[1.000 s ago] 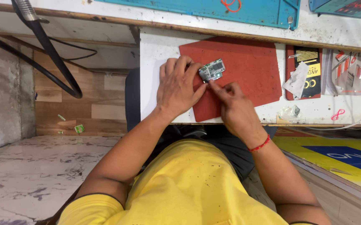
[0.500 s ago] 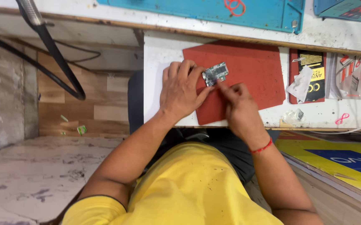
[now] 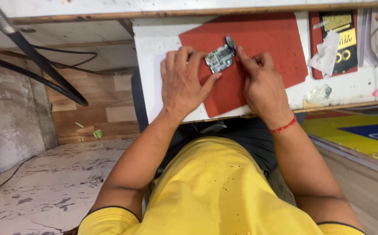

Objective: The person uses a small purple tool to repeatedly scrape and clean the surface of a small electronic circuit board placed on a red mat. The person holds the board steady with one hand while manipulating the tool with the other, focusing on specific areas of the board throughout the clip.

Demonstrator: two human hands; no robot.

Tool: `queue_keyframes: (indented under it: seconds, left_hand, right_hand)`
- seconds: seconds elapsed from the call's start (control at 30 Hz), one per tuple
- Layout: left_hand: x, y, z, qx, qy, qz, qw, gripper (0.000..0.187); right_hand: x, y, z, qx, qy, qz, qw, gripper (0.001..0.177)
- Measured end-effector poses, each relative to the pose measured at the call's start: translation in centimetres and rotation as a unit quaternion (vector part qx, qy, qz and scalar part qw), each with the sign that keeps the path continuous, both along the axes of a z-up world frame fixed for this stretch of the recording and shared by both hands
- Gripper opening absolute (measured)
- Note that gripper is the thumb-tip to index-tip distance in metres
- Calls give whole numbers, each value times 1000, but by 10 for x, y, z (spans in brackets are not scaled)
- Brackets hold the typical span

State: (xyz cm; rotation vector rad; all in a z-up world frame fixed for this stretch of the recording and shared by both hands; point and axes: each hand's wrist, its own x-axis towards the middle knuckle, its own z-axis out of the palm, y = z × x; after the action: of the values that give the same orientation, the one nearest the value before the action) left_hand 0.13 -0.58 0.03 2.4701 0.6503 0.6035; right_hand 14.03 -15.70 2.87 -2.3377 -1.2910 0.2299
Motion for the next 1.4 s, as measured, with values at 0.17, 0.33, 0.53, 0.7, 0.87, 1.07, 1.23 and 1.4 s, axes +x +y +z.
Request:
queue_keyframes:
  seconds: [0.17,0.33,0.53,0.7,0.87,1.07,1.23,1.4]
  left_hand:
    - [-2,0,-3,5,5,-7,1000,50]
    - [0,-2,-2,12,2,4,1000,52]
    - [-1,-2,-1,8,10,6,1000,54]
    - [2,-3,-1,-3,7,9,1000,54]
    - [3,-2,3,2,6,9,1000,54]
    - [0,-2,5,9,6,1,1000,48]
    - [1,-1,7,22,11,3,1000,48]
    - [3,-2,5,9,3,5,1000,48]
  right_hand:
    - [-5,-3,1,-5,36,36,999,55]
    - [-7,-3,2,-14,38,60,997,58]
    - [-8,-4,-4,31,25,88,995,62]
    - [-3,-5,-6,45,-2,38,998,53]
    - [-7,-4,-2,22,11,48,999,54]
    - [-5,-10,-3,-19,9,35,999,59]
    - [-8,-16,-5,-13,41,81,996,61]
    - [-6,-22,1,2,54,38,998,63]
